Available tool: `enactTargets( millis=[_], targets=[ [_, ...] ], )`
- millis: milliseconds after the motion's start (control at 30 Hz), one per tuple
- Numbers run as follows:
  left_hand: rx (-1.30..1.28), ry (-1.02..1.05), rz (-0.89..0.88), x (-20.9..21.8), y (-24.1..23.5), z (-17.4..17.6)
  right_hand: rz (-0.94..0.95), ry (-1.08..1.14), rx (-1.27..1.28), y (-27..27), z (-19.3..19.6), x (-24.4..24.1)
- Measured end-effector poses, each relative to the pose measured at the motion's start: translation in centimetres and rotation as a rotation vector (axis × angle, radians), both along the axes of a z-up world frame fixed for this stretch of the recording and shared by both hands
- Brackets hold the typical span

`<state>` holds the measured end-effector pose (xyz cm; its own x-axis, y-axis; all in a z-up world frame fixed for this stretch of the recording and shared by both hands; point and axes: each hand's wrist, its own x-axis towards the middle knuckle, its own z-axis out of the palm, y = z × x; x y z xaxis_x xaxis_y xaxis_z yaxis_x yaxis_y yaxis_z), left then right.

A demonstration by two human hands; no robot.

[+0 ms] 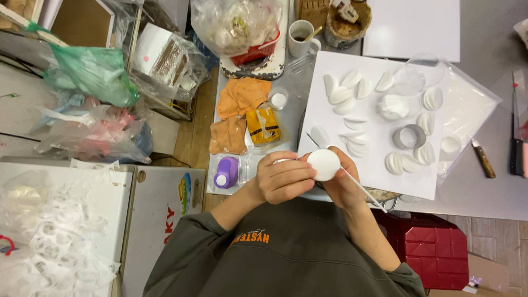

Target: The person shapes white fondant pieces into petals by hand, using a thin white tool to smooth and curve each piece one at a time on a work surface.

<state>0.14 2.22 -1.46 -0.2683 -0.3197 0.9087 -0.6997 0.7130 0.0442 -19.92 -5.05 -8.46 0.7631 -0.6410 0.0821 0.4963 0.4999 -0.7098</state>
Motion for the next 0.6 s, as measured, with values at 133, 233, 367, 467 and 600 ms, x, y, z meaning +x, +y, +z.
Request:
enactTargets(
  millis=[133, 233, 367, 467, 600],
  targets=[
    [0.268, 0.036, -0.069, 0.1, -0.1, 1.6, 0.027, 0.041, -0.058, -1.2, -2.5, -1.1],
    [0.511, 0.081, -0.163, 0.8, 0.4, 3.5, 0.086, 0.127, -0.148, -1.7, -2.1, -1.8],
    [0.555, -0.005, -0.154, 1.0, 0.2, 4.2, 0.144, 0.249, -0.214, -1.8, -0.6, -1.3],
    [0.585, 0.016, -0.172, 1.0, 0.1, 3.8, 0.180, 0.193, -0.191, -1.8, -0.4, -1.1],
    [0.598, 0.026, -0.213, 0.8, 0.1, 3.6, 0.161, 0.127, -0.124, -1.7, -1.6, -1.6]
  ],
)
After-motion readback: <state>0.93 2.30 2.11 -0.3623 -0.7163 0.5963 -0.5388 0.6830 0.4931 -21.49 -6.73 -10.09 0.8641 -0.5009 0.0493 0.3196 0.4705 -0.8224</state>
